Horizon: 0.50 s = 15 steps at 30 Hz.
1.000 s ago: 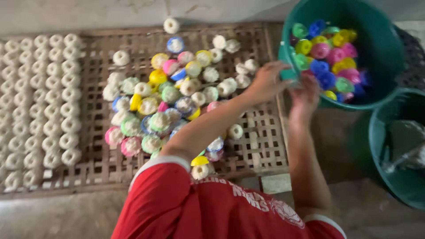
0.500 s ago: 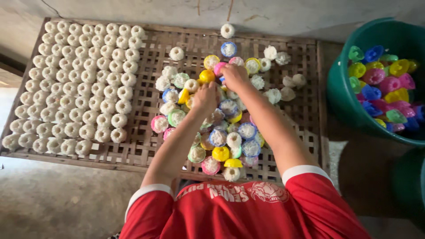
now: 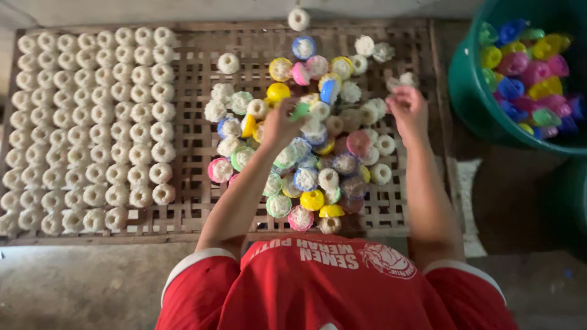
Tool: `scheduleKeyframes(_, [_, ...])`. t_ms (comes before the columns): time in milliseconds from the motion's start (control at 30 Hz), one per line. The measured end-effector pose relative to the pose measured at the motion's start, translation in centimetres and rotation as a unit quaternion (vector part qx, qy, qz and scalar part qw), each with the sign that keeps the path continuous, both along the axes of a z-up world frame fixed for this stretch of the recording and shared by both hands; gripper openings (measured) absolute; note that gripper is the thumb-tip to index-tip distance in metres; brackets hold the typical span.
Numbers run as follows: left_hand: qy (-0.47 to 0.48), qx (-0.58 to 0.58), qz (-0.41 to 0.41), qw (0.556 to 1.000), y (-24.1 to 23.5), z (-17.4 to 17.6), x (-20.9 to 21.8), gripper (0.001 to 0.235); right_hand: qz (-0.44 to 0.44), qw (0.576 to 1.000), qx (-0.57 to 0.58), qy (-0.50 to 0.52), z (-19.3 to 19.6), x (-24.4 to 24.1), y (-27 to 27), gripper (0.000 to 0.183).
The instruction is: The person removes colorful plastic molds from small white dough rings and places the rings onto a woven tray. The person then arranges the rings in neat rows on the tray.
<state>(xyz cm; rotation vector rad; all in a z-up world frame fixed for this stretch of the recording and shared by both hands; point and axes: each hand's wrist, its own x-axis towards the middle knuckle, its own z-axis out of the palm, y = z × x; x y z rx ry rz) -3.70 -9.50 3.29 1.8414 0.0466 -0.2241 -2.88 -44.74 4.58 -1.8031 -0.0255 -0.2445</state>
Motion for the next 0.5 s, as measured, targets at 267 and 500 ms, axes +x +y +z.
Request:
scheduleKeyframes(267, [-0.302, 0.087, -0.164, 0.935, -11.0, 5.4, -3.3, 0.056, 0.034, 0.904, 0.375, 0.203, 0.5, -8.0, 2.9, 0.050])
scheduleKeyframes(500, [-0.227, 0.077, -0.088, 0.967, -9.7, 3.6, 0.9, 0.039, -0.070, 0.997, -0.016, 0.018, 2.2, -5.6, 1.5, 0.045])
